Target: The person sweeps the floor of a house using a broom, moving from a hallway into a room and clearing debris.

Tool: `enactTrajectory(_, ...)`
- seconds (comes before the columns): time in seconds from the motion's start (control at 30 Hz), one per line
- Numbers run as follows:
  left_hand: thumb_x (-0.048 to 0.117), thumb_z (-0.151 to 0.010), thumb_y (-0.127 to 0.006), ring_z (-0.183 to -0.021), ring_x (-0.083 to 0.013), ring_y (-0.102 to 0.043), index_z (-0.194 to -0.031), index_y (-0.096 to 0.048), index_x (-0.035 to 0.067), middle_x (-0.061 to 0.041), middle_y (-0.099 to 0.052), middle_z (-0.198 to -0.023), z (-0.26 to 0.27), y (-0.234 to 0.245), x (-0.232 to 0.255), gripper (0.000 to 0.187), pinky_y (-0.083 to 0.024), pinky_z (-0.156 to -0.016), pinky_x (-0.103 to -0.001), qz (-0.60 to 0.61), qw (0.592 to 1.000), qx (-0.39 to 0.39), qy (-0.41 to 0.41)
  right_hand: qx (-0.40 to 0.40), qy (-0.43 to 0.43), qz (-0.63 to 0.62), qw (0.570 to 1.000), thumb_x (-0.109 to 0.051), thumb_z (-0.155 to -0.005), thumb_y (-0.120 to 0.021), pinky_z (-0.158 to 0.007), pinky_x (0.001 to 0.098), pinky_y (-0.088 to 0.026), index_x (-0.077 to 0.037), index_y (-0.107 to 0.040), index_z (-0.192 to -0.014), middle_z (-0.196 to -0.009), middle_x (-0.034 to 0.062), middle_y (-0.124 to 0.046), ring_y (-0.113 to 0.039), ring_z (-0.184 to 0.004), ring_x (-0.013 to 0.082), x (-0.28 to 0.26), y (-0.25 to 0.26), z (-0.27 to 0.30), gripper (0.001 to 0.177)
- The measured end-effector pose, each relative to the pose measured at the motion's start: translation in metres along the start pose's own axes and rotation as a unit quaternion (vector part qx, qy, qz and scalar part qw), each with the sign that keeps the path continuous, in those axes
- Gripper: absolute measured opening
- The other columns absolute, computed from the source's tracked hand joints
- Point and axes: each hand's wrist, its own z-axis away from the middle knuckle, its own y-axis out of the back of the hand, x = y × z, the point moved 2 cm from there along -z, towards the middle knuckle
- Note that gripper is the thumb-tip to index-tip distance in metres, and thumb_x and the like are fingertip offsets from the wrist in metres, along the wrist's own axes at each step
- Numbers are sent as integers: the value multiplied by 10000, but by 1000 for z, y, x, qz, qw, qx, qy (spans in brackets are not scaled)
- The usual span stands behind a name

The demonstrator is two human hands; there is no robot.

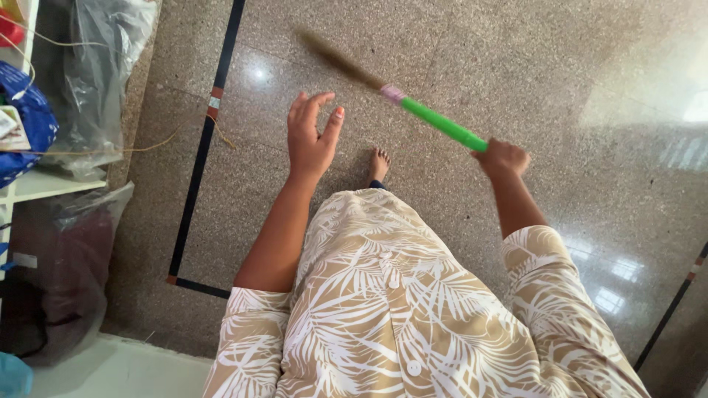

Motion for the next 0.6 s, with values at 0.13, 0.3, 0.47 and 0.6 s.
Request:
enactTrajectory(0.13,440,-1013,-658,-1452,-411,-413,-1273,-659,137,-87,-665,-1347,-21,-17,12,399,-350,-1177,-523,24,1000,-2,4,-8,-104,-84,991,-682,-947,-613,-685,394,-506,-135,-718,-1118,-960,97,-740,-657,-809,235,42,-4,-56,583)
enactTrajectory(0.3,420,-1019,-654,-1450,-406,-414,-1275,-662,138,-79,-671,-1350,-45,-33,17,382,-343,-1187,-526,22,1000,-10,7,-1,-136,-130,982,-679,-968,-609,-754,415,-477,-114,-719,-1134,-981,100,-752,-660,-831,230,38,-2,-80,599)
enactTrajectory(0.47,410,-1009,-667,-1444,-403,-406,-1270,-670,144,-72,-674,-1343,-68,-53,19,374,-339,-1176,-529,7,999,-14,28,34,-28,-126,991,-644,-941,-633,-798,445,-471,-175,-616,-1251,-922,94,-756,-679,-763,242,12,14,-34,562)
enactTrajectory(0.6,429,-1004,-660,-1445,-398,-413,-1264,-664,150,-66,-665,-1347,-85,-69,24,381,-374,-1161,-525,17,999,-16,34,-1,20,-67,998,-679,-963,-564,-638,417,-563,-200,-605,-1237,-897,93,-741,-688,-706,241,-14,38,-28,553)
